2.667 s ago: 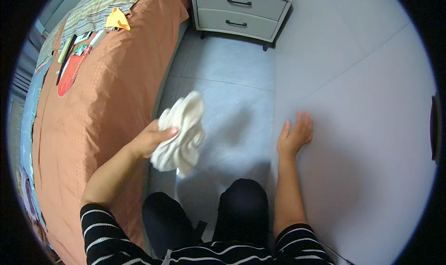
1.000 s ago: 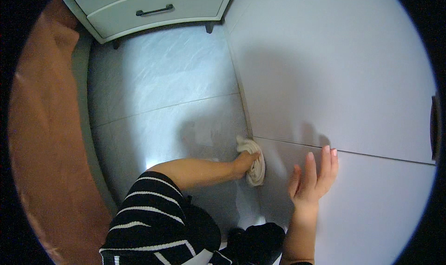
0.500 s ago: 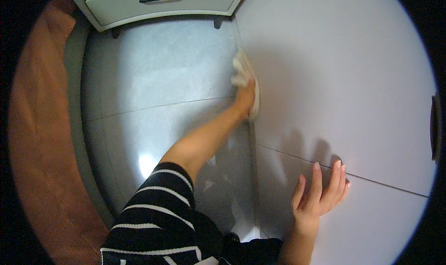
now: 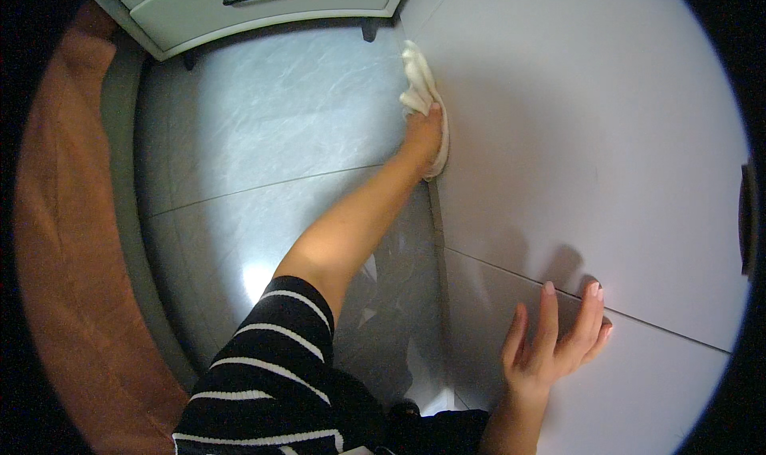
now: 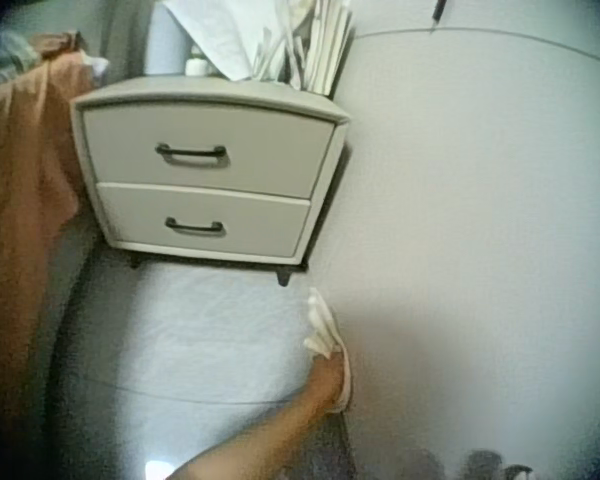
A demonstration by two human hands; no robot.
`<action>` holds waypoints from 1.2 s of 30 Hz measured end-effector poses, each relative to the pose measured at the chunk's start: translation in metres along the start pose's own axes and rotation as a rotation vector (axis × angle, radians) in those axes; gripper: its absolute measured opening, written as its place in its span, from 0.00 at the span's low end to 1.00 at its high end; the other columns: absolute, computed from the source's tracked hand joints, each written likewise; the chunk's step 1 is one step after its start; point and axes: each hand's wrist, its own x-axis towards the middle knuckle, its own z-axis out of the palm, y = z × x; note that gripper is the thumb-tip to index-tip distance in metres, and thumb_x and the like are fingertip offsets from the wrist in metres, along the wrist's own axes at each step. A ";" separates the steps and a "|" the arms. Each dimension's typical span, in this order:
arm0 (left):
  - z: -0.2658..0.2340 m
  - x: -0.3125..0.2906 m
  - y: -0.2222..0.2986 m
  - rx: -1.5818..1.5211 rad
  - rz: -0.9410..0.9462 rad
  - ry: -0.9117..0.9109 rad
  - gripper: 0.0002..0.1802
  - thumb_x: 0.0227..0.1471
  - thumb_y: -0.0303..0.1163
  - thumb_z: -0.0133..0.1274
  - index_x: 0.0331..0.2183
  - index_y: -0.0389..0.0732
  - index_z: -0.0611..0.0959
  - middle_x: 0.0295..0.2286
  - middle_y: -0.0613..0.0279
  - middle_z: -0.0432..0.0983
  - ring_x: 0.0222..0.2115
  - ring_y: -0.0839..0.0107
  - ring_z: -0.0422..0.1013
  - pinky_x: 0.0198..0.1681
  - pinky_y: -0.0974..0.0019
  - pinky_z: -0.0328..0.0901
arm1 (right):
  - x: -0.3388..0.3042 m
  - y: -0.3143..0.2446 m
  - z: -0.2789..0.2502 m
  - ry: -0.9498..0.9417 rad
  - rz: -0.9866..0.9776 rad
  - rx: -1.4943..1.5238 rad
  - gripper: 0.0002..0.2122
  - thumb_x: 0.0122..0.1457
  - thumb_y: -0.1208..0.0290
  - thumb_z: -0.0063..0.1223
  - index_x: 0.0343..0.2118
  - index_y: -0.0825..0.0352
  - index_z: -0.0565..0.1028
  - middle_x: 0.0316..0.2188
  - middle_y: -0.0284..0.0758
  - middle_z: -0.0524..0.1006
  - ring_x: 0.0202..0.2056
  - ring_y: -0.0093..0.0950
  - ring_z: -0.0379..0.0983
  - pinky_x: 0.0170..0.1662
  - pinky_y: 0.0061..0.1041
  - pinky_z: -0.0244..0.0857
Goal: The person kneels on the floor to wipe the lower section of a white wall and the floor tiles with a white cloth. They then stand up and continue wiping the upper wall and a large glass sliding door, cleaning the frame and glass surface.
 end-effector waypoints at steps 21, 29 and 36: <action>0.048 -0.057 0.050 0.260 0.606 0.067 0.32 0.52 0.45 0.52 0.55 0.41 0.69 0.55 0.42 0.61 0.56 0.43 0.57 0.59 0.46 0.52 | 0.019 0.011 0.006 0.048 -0.001 0.203 0.15 0.56 0.64 0.55 0.46 0.63 0.77 0.57 0.54 0.64 0.58 0.49 0.60 0.63 0.47 0.46; 0.091 -0.218 0.008 0.450 1.029 -0.461 0.41 0.46 0.47 0.55 0.59 0.45 0.63 0.58 0.39 0.53 0.60 0.35 0.46 0.59 0.29 0.41 | -0.011 0.042 0.025 0.075 -0.079 0.163 0.15 0.56 0.64 0.56 0.46 0.61 0.77 0.57 0.54 0.64 0.58 0.49 0.60 0.64 0.47 0.44; 0.093 -0.014 0.167 0.594 1.045 0.120 0.36 0.52 0.38 0.48 0.62 0.44 0.60 0.49 0.32 0.63 0.47 0.40 0.63 0.51 0.45 0.60 | -0.008 0.041 0.023 0.134 -0.086 0.203 0.16 0.56 0.64 0.56 0.46 0.61 0.76 0.57 0.54 0.63 0.58 0.50 0.60 0.64 0.47 0.43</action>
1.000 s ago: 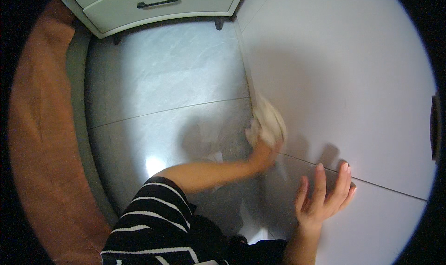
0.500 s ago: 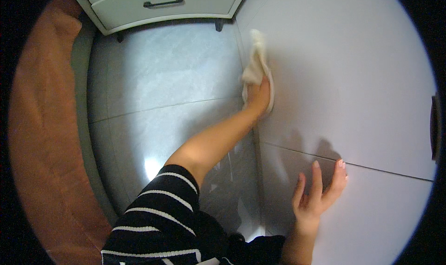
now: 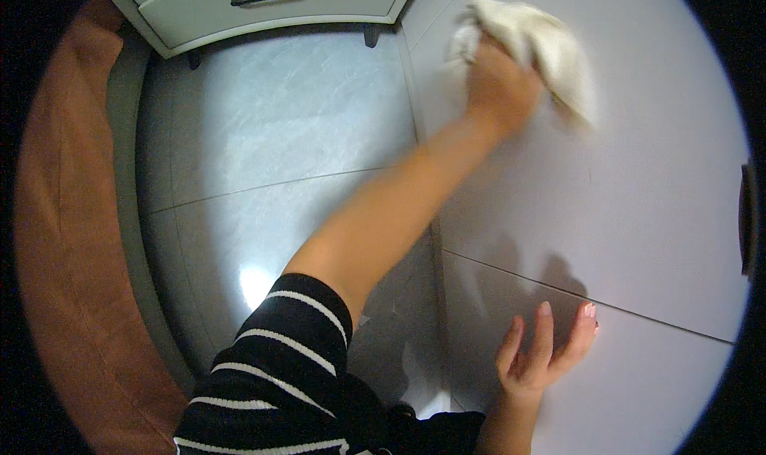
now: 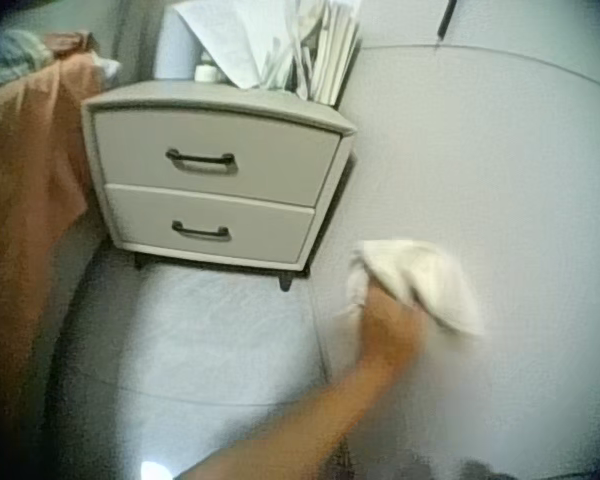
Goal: The person kneels on the floor to wipe the lower section of a white wall and the floor tiles with a white cloth. They then stand up and continue wiping the upper wall and a large glass sliding door, cleaning the frame and glass surface.
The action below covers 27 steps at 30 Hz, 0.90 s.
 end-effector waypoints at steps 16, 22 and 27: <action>0.042 -0.333 -0.024 -0.542 -1.274 -0.253 0.27 0.59 0.44 0.43 0.50 0.31 0.71 0.46 0.39 0.71 0.48 0.48 0.68 0.48 0.51 0.62 | -0.002 0.004 0.007 -0.008 -0.018 -0.145 0.13 0.57 0.63 0.55 0.43 0.61 0.78 0.55 0.53 0.67 0.56 0.47 0.64 0.64 0.46 0.42; -0.006 -0.097 -0.103 -0.526 -1.145 -0.032 0.27 0.59 0.45 0.42 0.49 0.30 0.72 0.44 0.41 0.74 0.43 0.51 0.71 0.43 0.51 0.65 | 0.020 -0.007 -0.004 -0.013 -0.033 -0.127 0.13 0.57 0.62 0.55 0.43 0.60 0.79 0.54 0.52 0.68 0.55 0.47 0.65 0.65 0.46 0.42; -0.009 -0.075 -0.158 -0.419 -1.008 -0.091 0.27 0.59 0.45 0.42 0.47 0.29 0.74 0.42 0.40 0.75 0.42 0.53 0.73 0.41 0.52 0.66 | 0.011 -0.007 0.008 0.002 -0.050 -0.154 0.13 0.57 0.62 0.55 0.42 0.60 0.79 0.54 0.52 0.68 0.55 0.48 0.65 0.65 0.47 0.40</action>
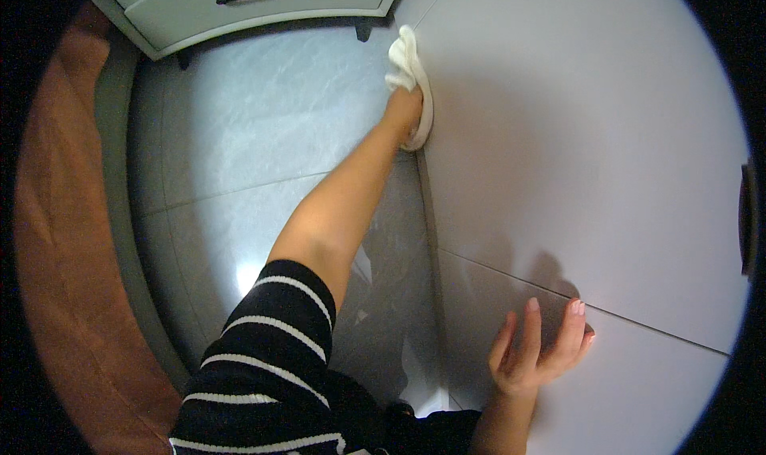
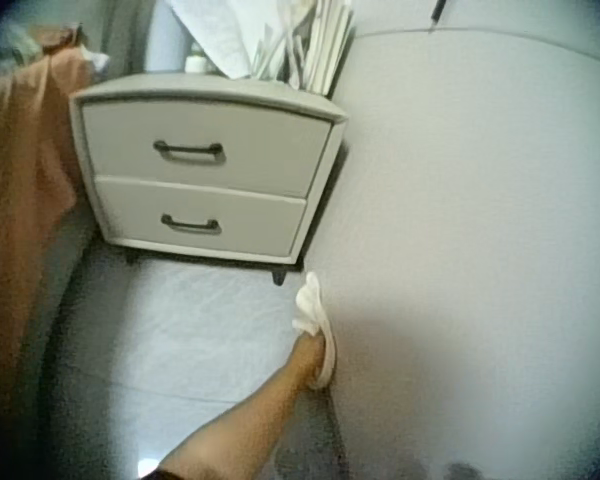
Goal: The person kneels on the floor to wipe the lower section of a white wall and the floor tiles with a white cloth. They then stand up and continue wiping the upper wall and a large glass sliding door, cleaning the frame and glass surface.
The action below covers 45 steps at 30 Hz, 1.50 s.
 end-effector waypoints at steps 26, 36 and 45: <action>0.012 -0.200 -0.130 0.181 0.188 -0.255 0.27 0.62 0.40 0.36 0.58 0.36 0.62 0.54 0.46 0.59 0.55 0.53 0.57 0.58 0.55 0.52 | -0.002 0.003 0.000 0.004 0.007 0.020 0.13 0.57 0.62 0.54 0.42 0.60 0.79 0.52 0.52 0.69 0.54 0.47 0.67 0.65 0.46 0.41; 0.049 -0.127 0.083 -0.017 0.687 -0.022 0.25 0.51 0.29 0.47 0.50 0.28 0.68 0.49 0.38 0.63 0.51 0.41 0.60 0.58 0.47 0.53 | -0.003 0.003 0.004 0.066 -0.012 0.046 0.13 0.55 0.62 0.54 0.41 0.59 0.79 0.52 0.52 0.69 0.53 0.48 0.67 0.64 0.48 0.43; 0.076 -0.223 0.081 -0.318 1.058 -0.261 0.47 0.46 0.53 0.56 0.57 0.30 0.61 0.60 0.44 0.53 0.61 0.47 0.48 0.64 0.53 0.45 | -0.008 0.005 0.003 0.120 0.018 0.243 0.15 0.54 0.64 0.57 0.44 0.60 0.75 0.56 0.51 0.65 0.58 0.49 0.59 0.64 0.48 0.45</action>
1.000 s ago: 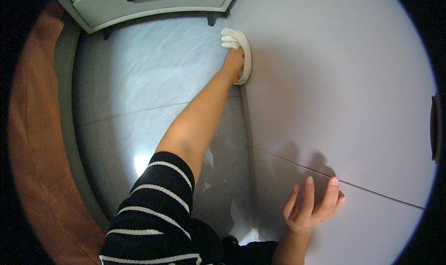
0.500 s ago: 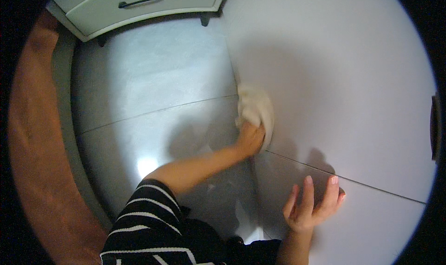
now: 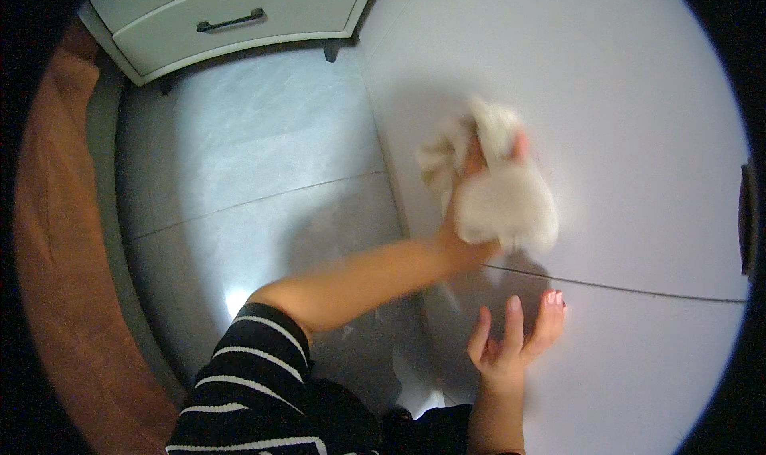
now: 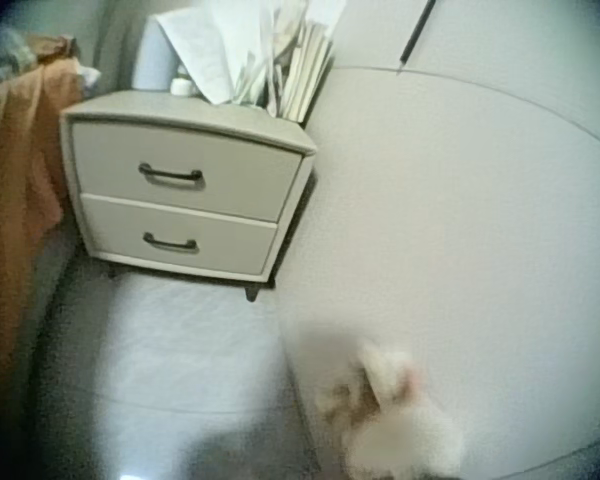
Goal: The person kneels on the floor to wipe the lower section of a white wall and the floor tiles with a white cloth. They then stand up and continue wiping the upper wall and a large glass sliding door, cleaning the frame and glass surface.
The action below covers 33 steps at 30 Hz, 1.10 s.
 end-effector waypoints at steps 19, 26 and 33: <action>0.021 0.042 0.031 0.286 -0.457 0.374 0.23 0.38 0.30 0.64 0.39 0.34 0.79 0.38 0.51 0.76 0.42 0.55 0.72 0.48 0.58 0.65 | 0.012 -0.001 -0.017 -0.107 -0.003 0.092 0.18 0.54 0.61 0.54 0.47 0.62 0.75 0.56 0.50 0.65 0.58 0.47 0.60 0.62 0.48 0.46; -0.001 0.040 0.029 0.014 -0.626 0.318 0.22 0.42 0.29 0.62 0.41 0.32 0.78 0.40 0.52 0.77 0.42 0.59 0.73 0.47 0.61 0.66 | 0.012 -0.002 -0.020 -0.036 0.027 0.241 0.22 0.52 0.65 0.59 0.50 0.65 0.72 0.58 0.56 0.59 0.57 0.53 0.58 0.58 0.48 0.55; -0.003 0.052 0.049 0.044 -0.877 0.336 0.22 0.48 0.30 0.57 0.45 0.33 0.74 0.40 0.54 0.75 0.40 0.65 0.72 0.43 0.64 0.66 | 0.008 -0.011 -0.011 0.037 0.040 0.290 0.23 0.53 0.61 0.57 0.51 0.65 0.71 0.57 0.55 0.61 0.57 0.54 0.58 0.59 0.49 0.54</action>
